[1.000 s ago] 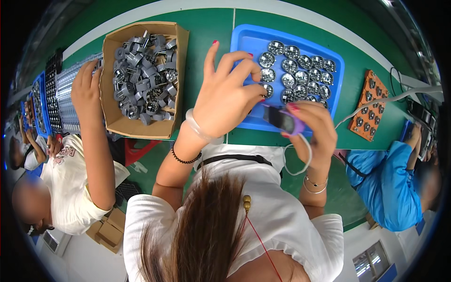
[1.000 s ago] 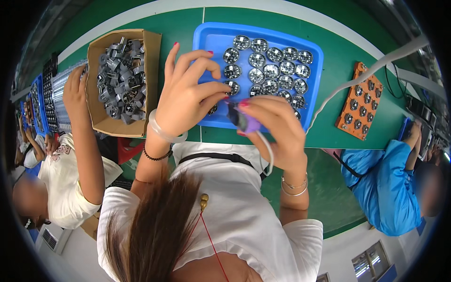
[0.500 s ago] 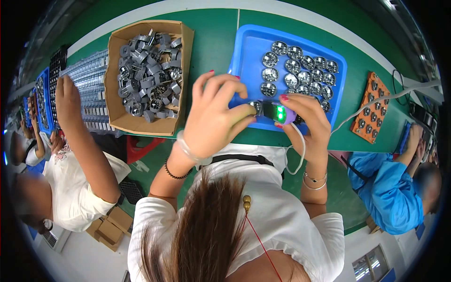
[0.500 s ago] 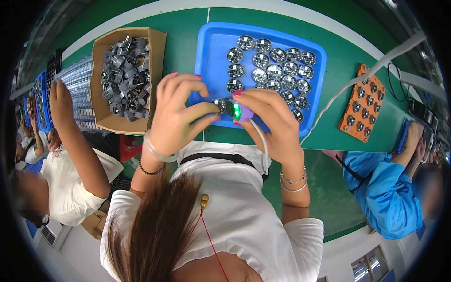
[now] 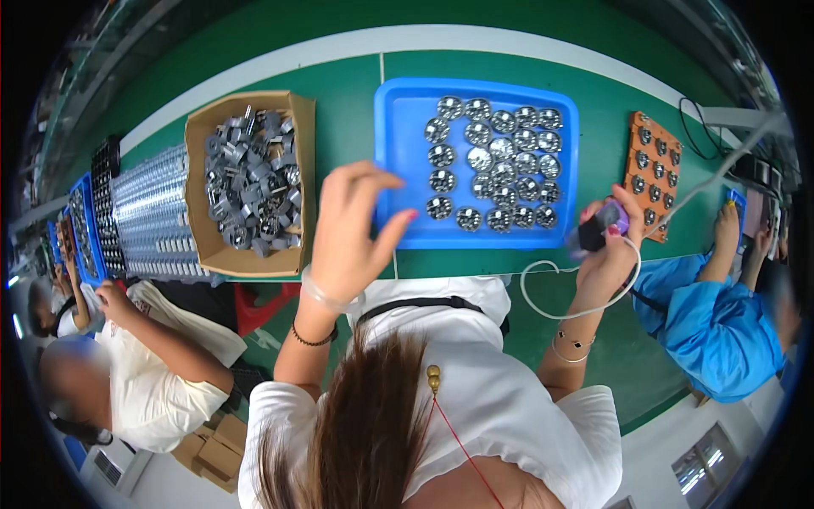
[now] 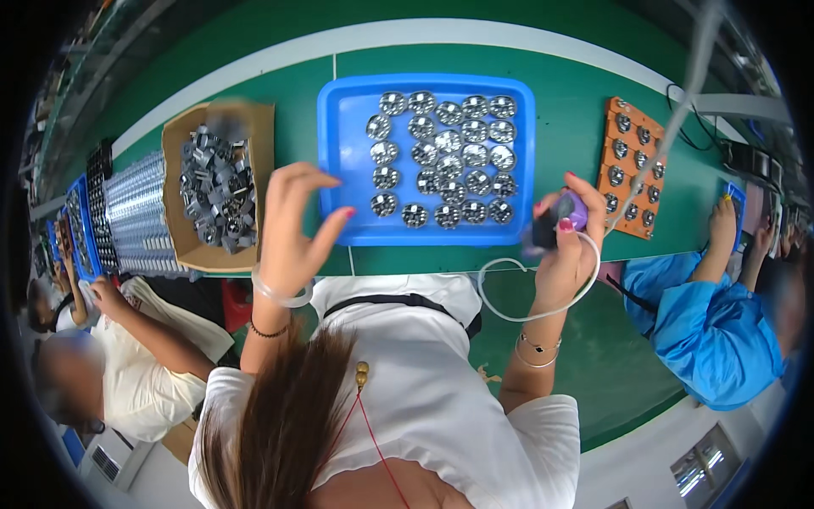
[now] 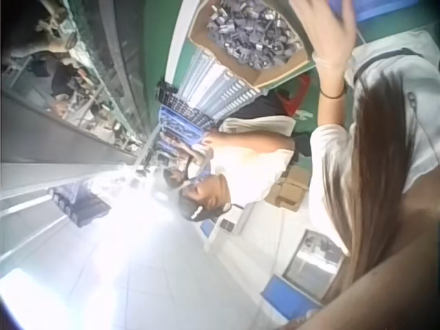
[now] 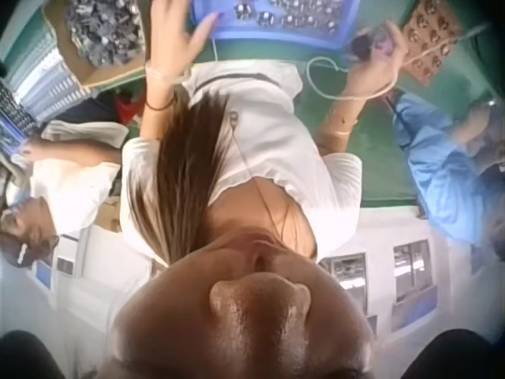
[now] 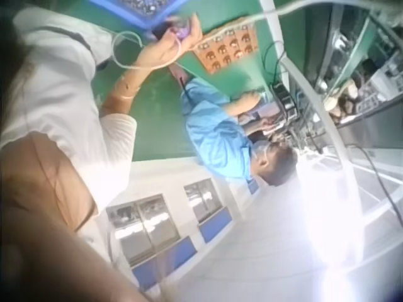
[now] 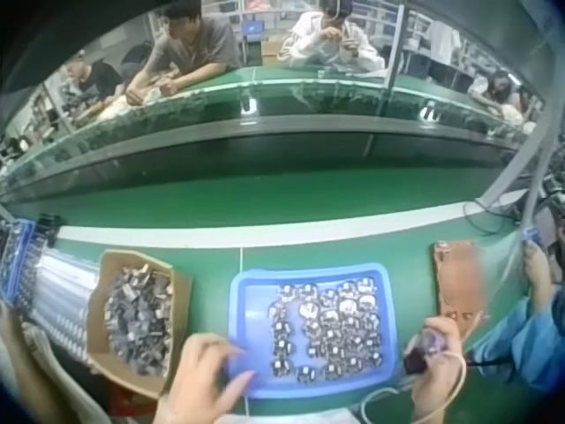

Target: Picking metal components from a tray and using a testing probe to check them before placing them in an assembly jig.

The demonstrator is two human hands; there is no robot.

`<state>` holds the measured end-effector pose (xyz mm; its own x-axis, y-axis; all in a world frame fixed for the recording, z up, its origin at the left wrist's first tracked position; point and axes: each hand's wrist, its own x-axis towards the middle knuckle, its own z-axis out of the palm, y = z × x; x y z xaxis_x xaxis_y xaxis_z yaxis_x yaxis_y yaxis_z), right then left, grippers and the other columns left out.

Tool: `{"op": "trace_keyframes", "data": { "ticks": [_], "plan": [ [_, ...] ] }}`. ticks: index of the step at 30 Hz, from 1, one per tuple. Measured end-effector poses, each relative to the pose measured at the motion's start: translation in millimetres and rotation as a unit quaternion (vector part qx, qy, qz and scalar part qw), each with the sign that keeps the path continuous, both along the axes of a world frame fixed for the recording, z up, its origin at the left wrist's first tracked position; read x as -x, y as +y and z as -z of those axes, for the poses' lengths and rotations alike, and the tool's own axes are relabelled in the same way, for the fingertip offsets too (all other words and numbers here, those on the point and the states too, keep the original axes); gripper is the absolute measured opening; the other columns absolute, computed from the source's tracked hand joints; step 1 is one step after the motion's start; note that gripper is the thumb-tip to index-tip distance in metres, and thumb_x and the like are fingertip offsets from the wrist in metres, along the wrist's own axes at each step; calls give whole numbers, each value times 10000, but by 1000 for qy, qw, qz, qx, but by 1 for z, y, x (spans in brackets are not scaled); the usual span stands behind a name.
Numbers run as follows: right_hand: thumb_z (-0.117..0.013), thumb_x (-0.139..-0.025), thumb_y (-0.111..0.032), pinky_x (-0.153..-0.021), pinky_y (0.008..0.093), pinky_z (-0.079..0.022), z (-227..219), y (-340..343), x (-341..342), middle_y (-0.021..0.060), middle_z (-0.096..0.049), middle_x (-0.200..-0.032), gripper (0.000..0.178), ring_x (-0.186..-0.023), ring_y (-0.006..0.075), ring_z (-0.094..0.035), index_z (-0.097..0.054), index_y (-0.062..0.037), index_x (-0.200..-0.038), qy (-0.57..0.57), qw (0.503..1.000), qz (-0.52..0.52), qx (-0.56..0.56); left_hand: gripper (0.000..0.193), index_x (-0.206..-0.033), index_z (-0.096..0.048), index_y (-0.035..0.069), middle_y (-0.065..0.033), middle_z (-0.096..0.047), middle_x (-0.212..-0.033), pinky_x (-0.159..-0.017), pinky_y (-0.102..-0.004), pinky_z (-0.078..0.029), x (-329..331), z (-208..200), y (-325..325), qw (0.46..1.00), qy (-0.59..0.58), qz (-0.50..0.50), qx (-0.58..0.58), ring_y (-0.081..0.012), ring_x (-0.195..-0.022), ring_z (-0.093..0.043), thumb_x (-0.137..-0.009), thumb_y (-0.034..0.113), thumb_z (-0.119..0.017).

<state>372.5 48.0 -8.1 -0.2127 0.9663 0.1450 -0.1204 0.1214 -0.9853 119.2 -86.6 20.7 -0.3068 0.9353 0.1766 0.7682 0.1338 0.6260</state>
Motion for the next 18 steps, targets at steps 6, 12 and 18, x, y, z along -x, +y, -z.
{"op": "trace_keyframes", "data": {
  "ticks": [6,12,18],
  "plan": [
    [-638,-811,-46,-566,190,-408,2,7,-10,41,-613,-899,335,-674,54,-513,-574,8,-1135,-255,954,-76,135,294,-1102,-517,-44,-89,-595,-711,-516,-261,-451,3,16,-16,977,-167,-78,105,-140,-545,-555,-872,111,-616],
    [-636,-793,-14,-676,212,-460,6,6,-5,61,-658,-906,287,-763,76,-568,-604,48,-1071,-181,968,-87,148,236,-1098,-499,-28,-68,-609,-837,-503,-212,-428,5,14,-10,950,-279,-98,104,-59,-588,-548,-900,79,-570],
    [-630,-805,-34,-592,185,-435,-8,29,22,36,-649,-871,283,-699,50,-550,-606,13,-1082,-124,984,-76,105,223,-1131,-427,33,-41,-598,-1021,-638,-186,-493,44,-9,28,916,-387,-68,76,-77,-823,-585,-929,79,-513]
  ]
}}
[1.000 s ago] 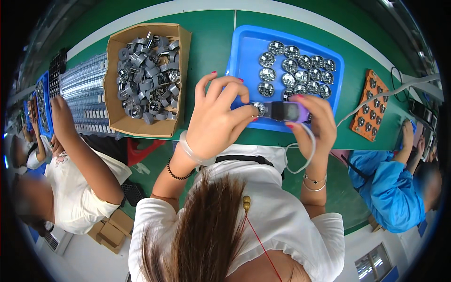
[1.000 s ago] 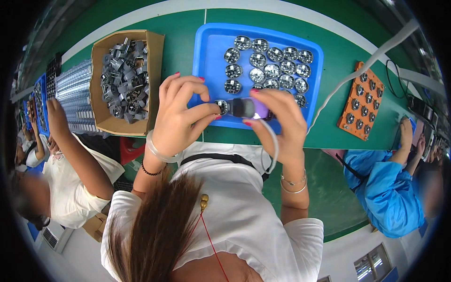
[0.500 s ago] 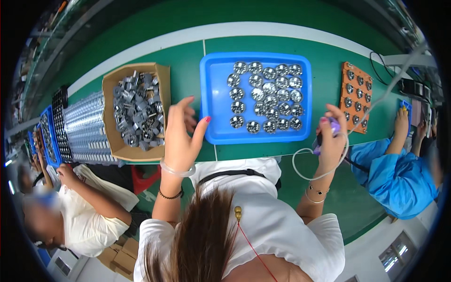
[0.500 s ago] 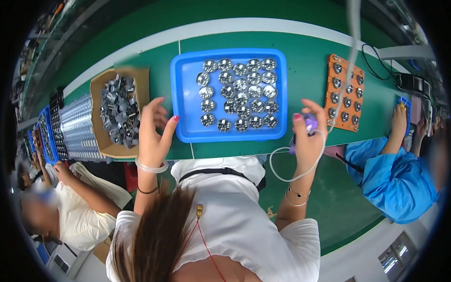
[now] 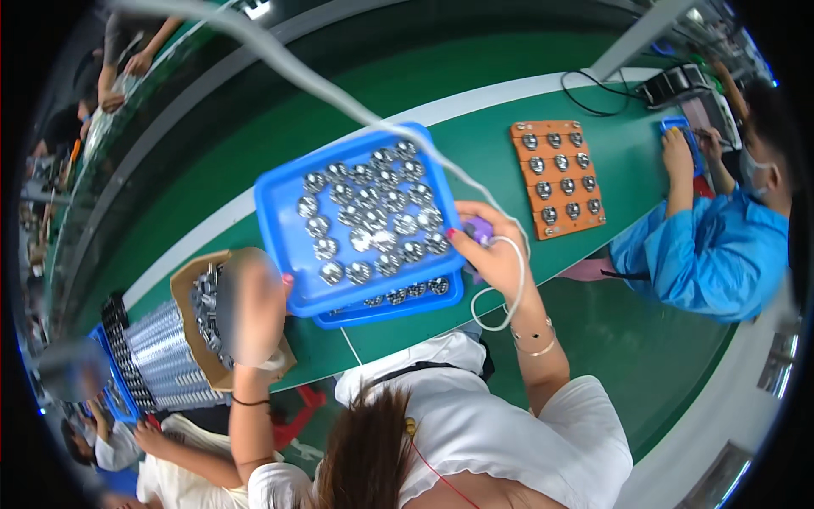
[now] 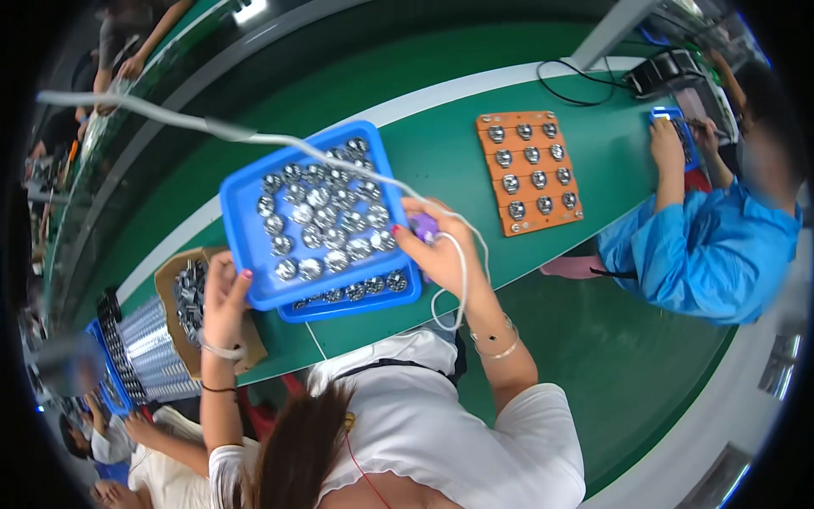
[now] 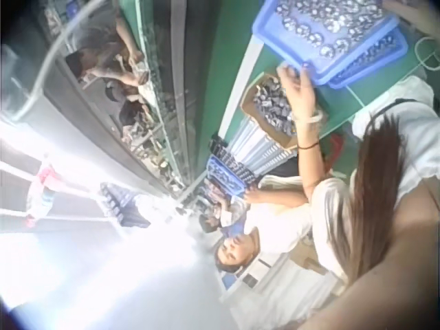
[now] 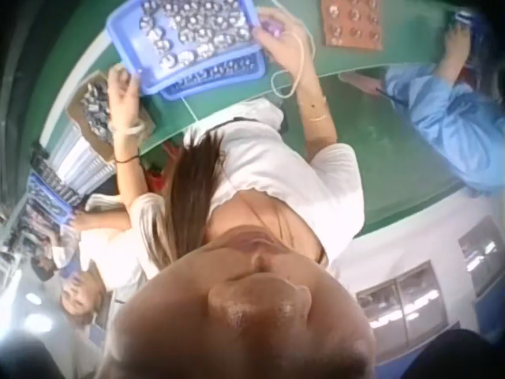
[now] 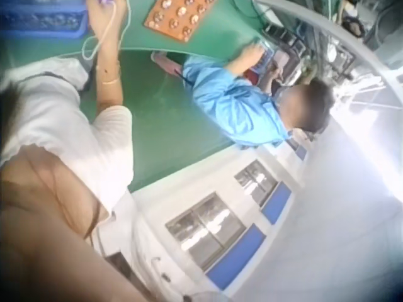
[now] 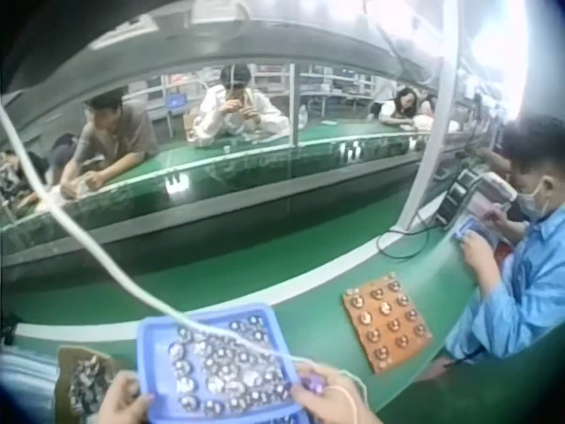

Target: Picking metal components from a tray and using a testing probe to check them before placing them in an assembly jig.

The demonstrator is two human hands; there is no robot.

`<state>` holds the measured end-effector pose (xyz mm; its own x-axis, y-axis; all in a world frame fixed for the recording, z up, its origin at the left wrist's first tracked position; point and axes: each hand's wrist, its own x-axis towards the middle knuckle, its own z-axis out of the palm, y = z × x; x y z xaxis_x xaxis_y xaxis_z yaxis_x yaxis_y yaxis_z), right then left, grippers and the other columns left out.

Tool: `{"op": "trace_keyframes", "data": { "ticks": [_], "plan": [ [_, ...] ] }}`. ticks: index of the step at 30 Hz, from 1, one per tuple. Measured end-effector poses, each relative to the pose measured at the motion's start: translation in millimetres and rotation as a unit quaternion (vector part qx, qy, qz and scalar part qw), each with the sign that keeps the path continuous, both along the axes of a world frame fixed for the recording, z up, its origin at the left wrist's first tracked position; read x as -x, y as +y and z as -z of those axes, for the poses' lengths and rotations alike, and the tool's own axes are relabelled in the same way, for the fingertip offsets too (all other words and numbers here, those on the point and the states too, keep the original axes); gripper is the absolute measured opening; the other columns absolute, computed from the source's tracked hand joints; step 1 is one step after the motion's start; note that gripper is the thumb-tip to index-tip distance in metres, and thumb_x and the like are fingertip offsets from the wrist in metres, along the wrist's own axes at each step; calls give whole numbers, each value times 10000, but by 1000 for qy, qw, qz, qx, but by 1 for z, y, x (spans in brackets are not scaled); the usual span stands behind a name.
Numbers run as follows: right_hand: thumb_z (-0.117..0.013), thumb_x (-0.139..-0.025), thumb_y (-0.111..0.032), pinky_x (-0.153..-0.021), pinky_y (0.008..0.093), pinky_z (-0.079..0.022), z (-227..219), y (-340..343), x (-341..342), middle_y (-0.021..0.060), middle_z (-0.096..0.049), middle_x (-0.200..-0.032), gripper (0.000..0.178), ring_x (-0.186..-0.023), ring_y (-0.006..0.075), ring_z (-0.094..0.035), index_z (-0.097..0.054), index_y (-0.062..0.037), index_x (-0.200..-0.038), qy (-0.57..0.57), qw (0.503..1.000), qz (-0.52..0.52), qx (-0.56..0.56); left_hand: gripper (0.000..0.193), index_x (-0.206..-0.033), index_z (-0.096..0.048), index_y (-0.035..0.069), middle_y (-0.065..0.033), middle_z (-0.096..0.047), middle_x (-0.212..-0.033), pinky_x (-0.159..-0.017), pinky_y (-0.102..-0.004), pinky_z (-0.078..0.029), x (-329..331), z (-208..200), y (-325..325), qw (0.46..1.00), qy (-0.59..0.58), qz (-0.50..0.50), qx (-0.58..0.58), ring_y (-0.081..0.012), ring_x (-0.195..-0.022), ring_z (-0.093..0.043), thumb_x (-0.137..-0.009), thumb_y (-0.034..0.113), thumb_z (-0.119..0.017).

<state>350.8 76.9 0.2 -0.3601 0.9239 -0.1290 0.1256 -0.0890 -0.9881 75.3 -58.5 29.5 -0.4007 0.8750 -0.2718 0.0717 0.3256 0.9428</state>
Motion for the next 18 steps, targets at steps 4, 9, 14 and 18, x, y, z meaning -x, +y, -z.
{"op": "trace_keyframes", "data": {
  "ticks": [4,9,14,18],
  "plan": [
    [-594,-838,-24,-570,176,-423,-6,8,13,15,-621,-861,305,-644,42,-527,-577,-8,-1141,64,997,37,-32,231,-1127,-425,30,-69,-615,-1008,-540,-220,-539,42,-14,55,1000,-25,8,14,-95,-734,-613,-928,94,-522],
    [-559,-852,3,-553,202,-460,25,-2,-24,37,-562,-853,243,-644,75,-541,-584,-22,-1093,33,966,239,-95,248,-1136,-423,15,-76,-620,-899,-536,-303,-577,91,0,114,998,-52,-5,-29,-155,-717,-637,-915,78,-516],
    [-683,-791,-83,-619,249,-490,45,-20,-93,86,-524,-987,335,-802,147,-572,-582,-55,-1109,-260,864,381,-202,179,-1040,-476,23,-77,-581,-883,-661,-402,-580,149,49,165,995,-54,-74,-26,-192,-778,-624,-876,34,-545],
    [-772,-710,-183,-862,358,-447,29,-25,-100,137,-518,-1086,471,-1007,267,-535,-583,-87,-1131,-329,863,346,-167,192,-1056,-465,6,-147,-585,-986,-685,-433,-593,168,69,187,994,-8,-107,3,-267,-815,-640,-889,45,-550]
  ]
}}
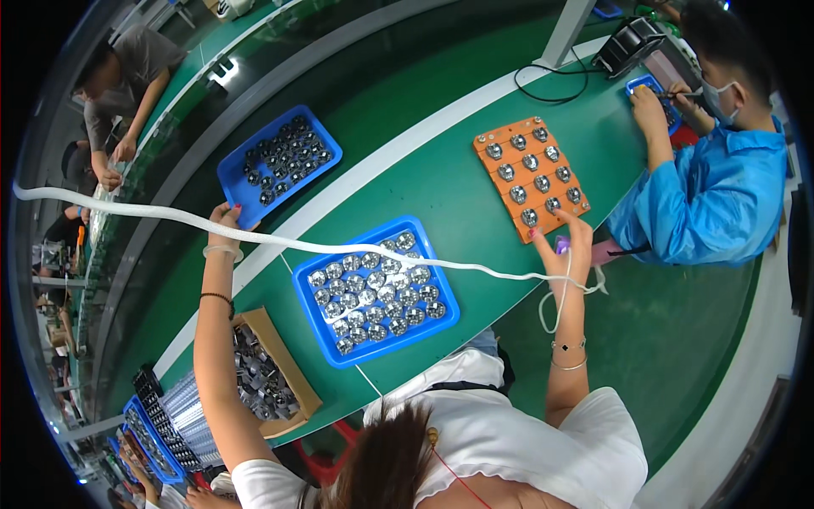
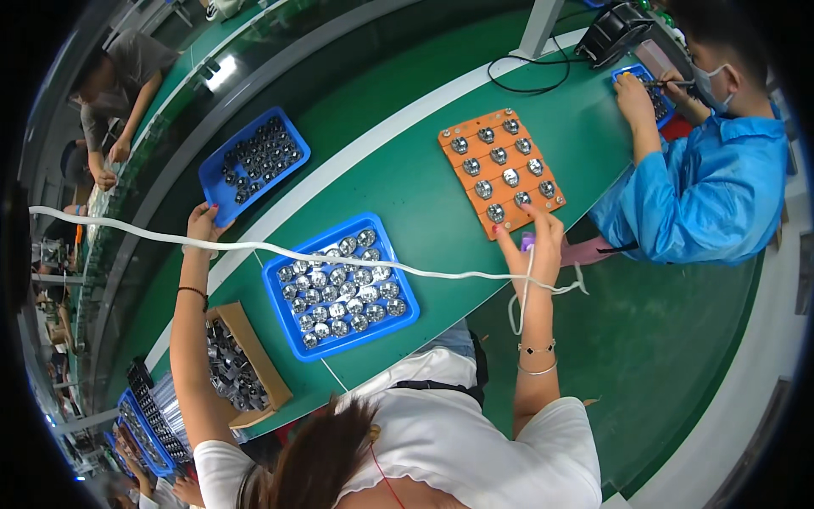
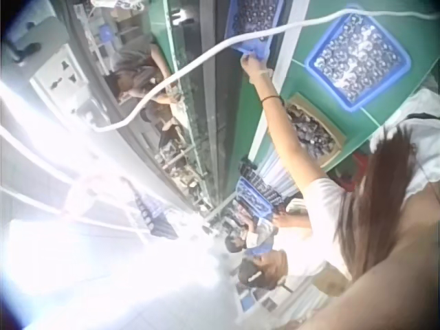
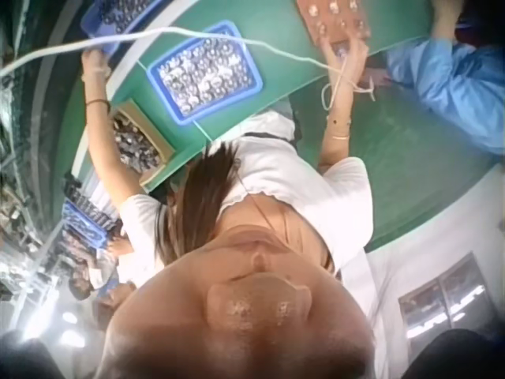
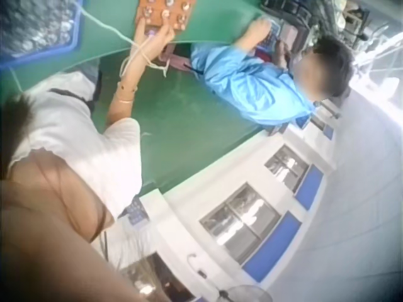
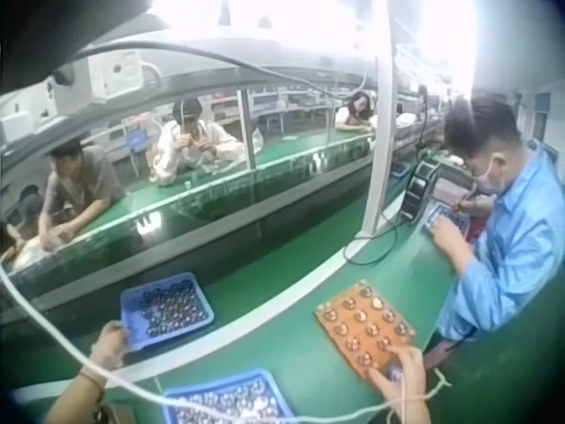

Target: Picking metal components from a tray and using a testing probe to check them before placing them in an assembly jig.

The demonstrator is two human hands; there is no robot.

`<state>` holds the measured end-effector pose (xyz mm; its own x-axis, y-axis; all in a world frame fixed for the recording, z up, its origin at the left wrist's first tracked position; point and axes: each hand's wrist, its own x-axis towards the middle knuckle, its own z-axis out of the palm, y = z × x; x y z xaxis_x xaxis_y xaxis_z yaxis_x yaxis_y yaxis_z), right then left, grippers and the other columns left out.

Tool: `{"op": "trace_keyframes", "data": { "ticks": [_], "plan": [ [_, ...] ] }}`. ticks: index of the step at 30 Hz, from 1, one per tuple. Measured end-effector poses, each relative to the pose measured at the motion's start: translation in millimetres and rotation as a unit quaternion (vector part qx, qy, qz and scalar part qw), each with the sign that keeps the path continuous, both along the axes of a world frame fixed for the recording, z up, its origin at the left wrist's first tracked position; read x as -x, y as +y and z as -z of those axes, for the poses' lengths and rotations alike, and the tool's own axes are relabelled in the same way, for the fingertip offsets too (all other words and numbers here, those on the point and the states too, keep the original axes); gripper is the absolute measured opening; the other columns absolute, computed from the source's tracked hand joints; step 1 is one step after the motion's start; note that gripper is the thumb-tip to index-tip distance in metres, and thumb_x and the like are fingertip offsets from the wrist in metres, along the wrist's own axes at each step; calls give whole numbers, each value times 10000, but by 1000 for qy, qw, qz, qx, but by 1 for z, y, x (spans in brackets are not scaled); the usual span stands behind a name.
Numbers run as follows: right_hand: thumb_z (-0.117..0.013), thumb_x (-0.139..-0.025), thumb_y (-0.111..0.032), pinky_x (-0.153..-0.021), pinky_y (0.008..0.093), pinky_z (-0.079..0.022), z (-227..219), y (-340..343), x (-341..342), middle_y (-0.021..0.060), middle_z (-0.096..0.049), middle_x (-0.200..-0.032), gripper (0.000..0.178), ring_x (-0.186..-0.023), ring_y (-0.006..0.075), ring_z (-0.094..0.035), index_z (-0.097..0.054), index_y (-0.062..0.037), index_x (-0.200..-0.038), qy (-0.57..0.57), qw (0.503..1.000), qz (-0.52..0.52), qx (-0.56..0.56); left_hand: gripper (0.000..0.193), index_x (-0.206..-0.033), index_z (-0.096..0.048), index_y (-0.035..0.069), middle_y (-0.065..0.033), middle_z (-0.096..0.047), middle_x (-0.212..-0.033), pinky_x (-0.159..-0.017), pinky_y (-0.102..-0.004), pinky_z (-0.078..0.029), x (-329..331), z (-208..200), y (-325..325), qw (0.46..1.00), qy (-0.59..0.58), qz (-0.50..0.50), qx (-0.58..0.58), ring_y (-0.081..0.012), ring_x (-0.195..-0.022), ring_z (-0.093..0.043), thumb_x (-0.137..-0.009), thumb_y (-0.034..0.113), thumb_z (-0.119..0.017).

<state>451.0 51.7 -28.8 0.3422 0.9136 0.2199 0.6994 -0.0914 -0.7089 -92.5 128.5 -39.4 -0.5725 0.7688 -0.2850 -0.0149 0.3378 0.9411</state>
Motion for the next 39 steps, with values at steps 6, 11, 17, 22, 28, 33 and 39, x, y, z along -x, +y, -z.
{"op": "trace_keyframes", "data": {
  "ticks": [6,11,17,22,28,33,39],
  "plan": [
    [-796,-670,-175,-909,368,-428,8,6,20,216,-493,-1238,375,-1159,334,-507,-606,-66,-974,-20,998,-9,52,420,-1232,-420,15,-143,-559,-1099,-708,-444,-570,-7,1,11,994,76,3,78,-258,-951,-595,-874,136,-603],
    [-784,-676,-128,-886,381,-442,19,7,10,195,-539,-1158,245,-1107,346,-535,-609,-54,-831,-25,998,-43,-41,750,-1422,-265,84,-187,-452,-1321,-905,-424,-439,-12,-23,-3,937,306,2,167,-333,-1174,-469,-813,289,-653],
    [-779,-681,-174,-838,410,-465,18,-1,11,140,-515,-1176,304,-1021,369,-561,-558,-58,-855,-63,998,-23,-1,483,-1207,-508,12,-218,-518,-1179,-967,-431,-385,-111,-35,-38,795,483,352,-104,-375,-1093,-487,-778,163,-670],
    [-771,-691,-182,-728,449,-492,19,0,16,129,-444,-1206,349,-864,387,-592,-496,-41,-854,-84,995,-27,52,418,-1223,-507,24,-187,-537,-1139,-927,-424,-416,-185,-25,-73,734,442,503,-112,-381,-1053,-507,-874,247,-564],
    [-772,-686,-182,-676,461,-496,13,-4,18,134,-483,-1016,339,-789,395,-595,-511,-54,-860,-70,997,-27,27,346,-1219,-525,67,-180,-581,-988,-836,-426,-459,-194,-21,-64,725,463,503,-82,-363,-939,-554,-878,121,-507],
    [-755,-697,-152,-662,446,-486,24,6,21,149,-498,-965,305,-752,390,-590,-521,-32,-852,-95,995,-29,1,393,-1221,-545,131,-178,-603,-958,-790,-433,-483,-184,-33,-61,709,491,502,-66,-363,-904,-590,-838,53,-501],
    [-756,-699,-133,-688,399,-468,23,-10,14,166,-478,-913,301,-796,353,-563,-523,-13,-845,-113,989,-90,4,406,-1238,-533,147,-172,-621,-979,-799,-430,-488,-175,-27,-53,683,492,536,-59,-359,-912,-604,-840,74,-501]
  ]
}}
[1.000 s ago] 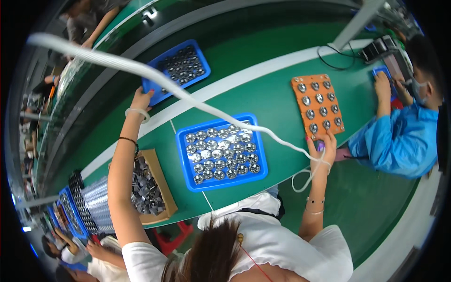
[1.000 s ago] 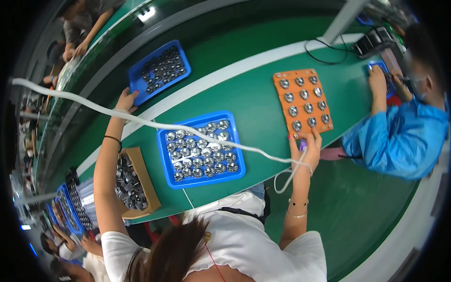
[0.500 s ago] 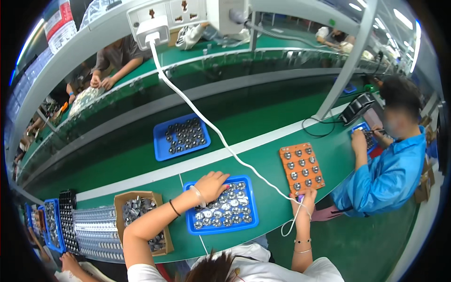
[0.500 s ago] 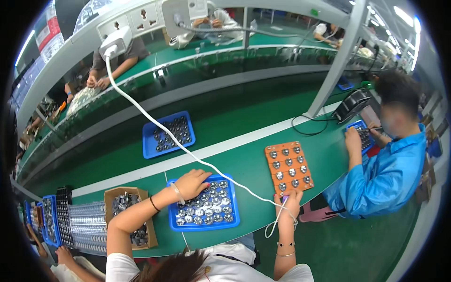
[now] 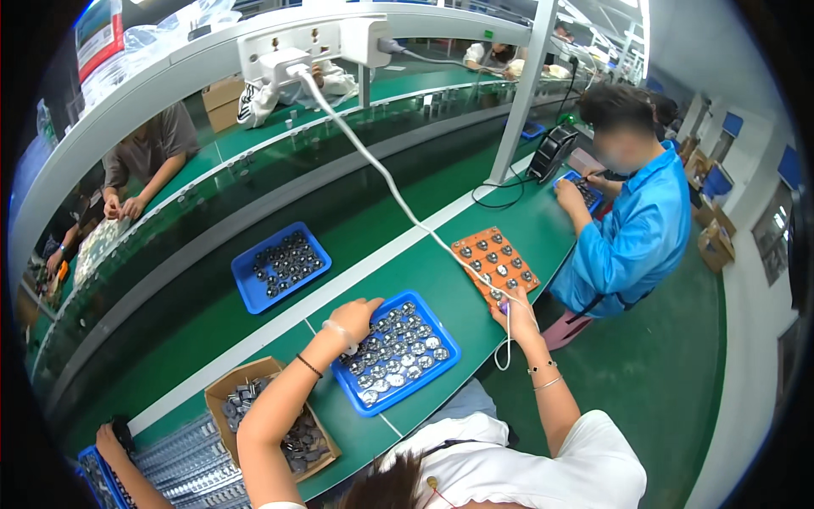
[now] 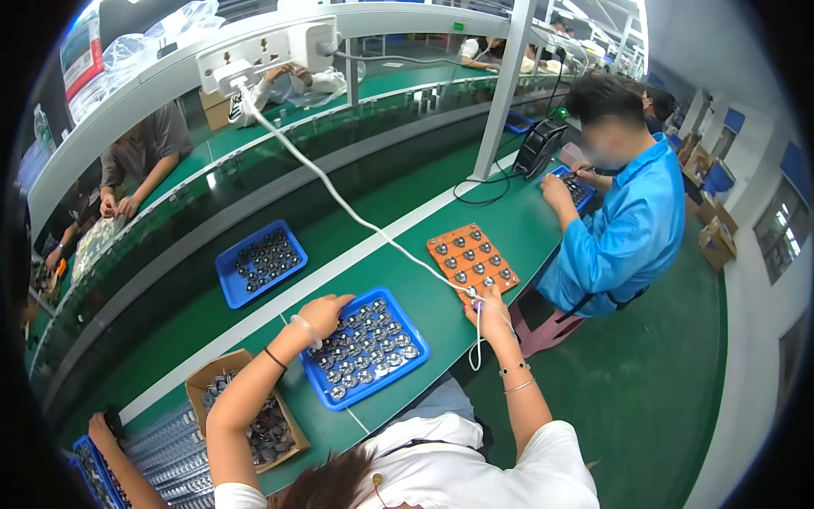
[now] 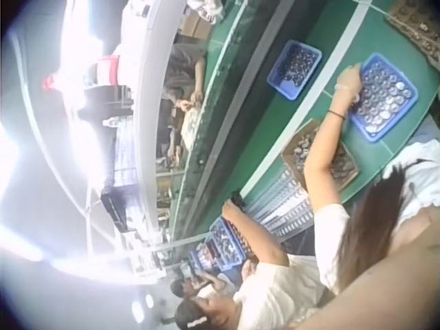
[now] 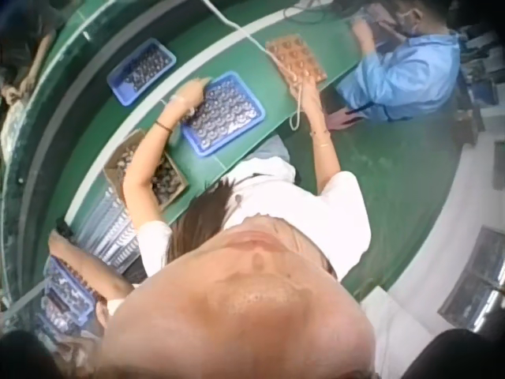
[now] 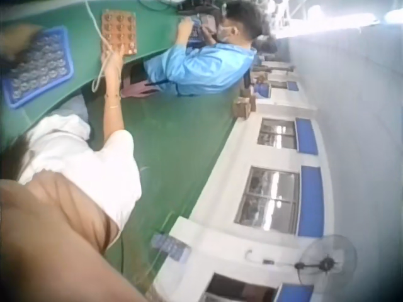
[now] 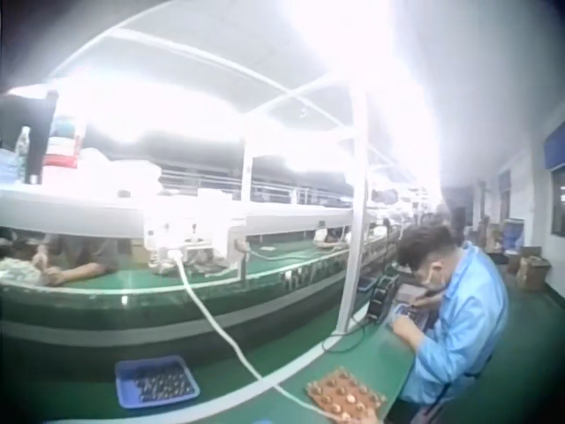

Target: Picking metal components from a tray and using a testing probe to check them before placing them in an assembly jig.

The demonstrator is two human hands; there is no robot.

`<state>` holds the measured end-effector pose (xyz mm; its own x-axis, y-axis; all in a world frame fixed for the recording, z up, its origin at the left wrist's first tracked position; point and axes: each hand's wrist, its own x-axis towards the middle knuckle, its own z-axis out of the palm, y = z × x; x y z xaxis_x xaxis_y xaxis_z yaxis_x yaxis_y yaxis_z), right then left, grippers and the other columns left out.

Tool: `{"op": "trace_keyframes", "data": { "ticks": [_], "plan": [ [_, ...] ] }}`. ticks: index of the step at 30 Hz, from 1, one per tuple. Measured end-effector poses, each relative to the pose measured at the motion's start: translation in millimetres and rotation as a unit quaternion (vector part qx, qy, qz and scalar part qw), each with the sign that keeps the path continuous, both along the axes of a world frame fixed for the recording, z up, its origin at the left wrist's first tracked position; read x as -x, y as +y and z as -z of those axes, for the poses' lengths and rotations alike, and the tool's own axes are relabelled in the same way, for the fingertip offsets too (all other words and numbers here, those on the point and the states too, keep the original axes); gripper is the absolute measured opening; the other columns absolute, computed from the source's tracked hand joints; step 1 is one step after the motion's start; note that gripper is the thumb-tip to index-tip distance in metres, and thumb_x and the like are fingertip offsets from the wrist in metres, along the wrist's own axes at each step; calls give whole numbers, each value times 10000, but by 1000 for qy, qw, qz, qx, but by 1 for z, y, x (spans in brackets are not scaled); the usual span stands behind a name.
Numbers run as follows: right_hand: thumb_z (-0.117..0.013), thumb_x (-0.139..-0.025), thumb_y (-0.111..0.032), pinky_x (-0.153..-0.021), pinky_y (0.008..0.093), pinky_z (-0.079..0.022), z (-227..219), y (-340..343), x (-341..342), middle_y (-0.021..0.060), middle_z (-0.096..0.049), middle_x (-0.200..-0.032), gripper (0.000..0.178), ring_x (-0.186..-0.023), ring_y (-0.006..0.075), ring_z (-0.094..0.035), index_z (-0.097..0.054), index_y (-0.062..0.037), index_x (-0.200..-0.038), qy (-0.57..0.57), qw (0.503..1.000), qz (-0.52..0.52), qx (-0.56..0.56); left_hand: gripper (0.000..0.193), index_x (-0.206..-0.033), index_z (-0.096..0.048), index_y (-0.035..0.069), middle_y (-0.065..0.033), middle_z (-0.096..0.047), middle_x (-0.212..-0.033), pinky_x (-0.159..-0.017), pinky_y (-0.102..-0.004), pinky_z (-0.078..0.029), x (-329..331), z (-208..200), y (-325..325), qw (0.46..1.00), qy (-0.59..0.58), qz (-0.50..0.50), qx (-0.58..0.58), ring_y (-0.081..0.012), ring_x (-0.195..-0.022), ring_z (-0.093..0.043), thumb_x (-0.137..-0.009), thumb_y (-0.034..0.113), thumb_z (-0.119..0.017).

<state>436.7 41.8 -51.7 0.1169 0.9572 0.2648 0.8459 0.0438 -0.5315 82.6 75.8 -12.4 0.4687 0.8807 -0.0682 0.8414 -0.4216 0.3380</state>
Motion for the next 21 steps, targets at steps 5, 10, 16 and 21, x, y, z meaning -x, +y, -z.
{"op": "trace_keyframes", "data": {
  "ticks": [5,10,16,21],
  "plan": [
    [-767,-700,-188,-705,436,-523,3,-21,15,165,-498,-1016,396,-843,382,-611,-522,-53,-980,-18,997,64,-40,427,-1260,-511,125,-177,-626,-998,-801,-427,-489,1,-4,7,999,13,48,8,-355,-929,-608,-837,67,-501],
    [-767,-718,-187,-731,450,-493,-8,-27,38,189,-557,-1063,391,-924,384,-596,-537,-36,-995,-5,986,166,-2,498,-1259,-485,126,-170,-626,-1030,-800,-421,-510,2,-5,7,997,32,57,27,-341,-960,-615,-779,63,-601],
    [-706,-778,-212,-698,471,-484,-7,-27,51,180,-641,-890,334,-856,402,-612,-490,-70,-990,0,973,226,54,510,-1284,-469,117,-189,-618,-1029,-802,-427,-506,4,0,10,995,22,82,53,-349,-952,-614,-787,19,-533],
    [-711,-772,-233,-662,479,-473,6,-24,41,184,-637,-835,354,-816,412,-613,-465,-67,-964,-28,973,228,40,515,-1276,-486,106,-180,-633,-968,-778,-431,-494,2,-2,12,994,5,93,52,-361,-896,-614,-773,19,-555]
  ]
}}
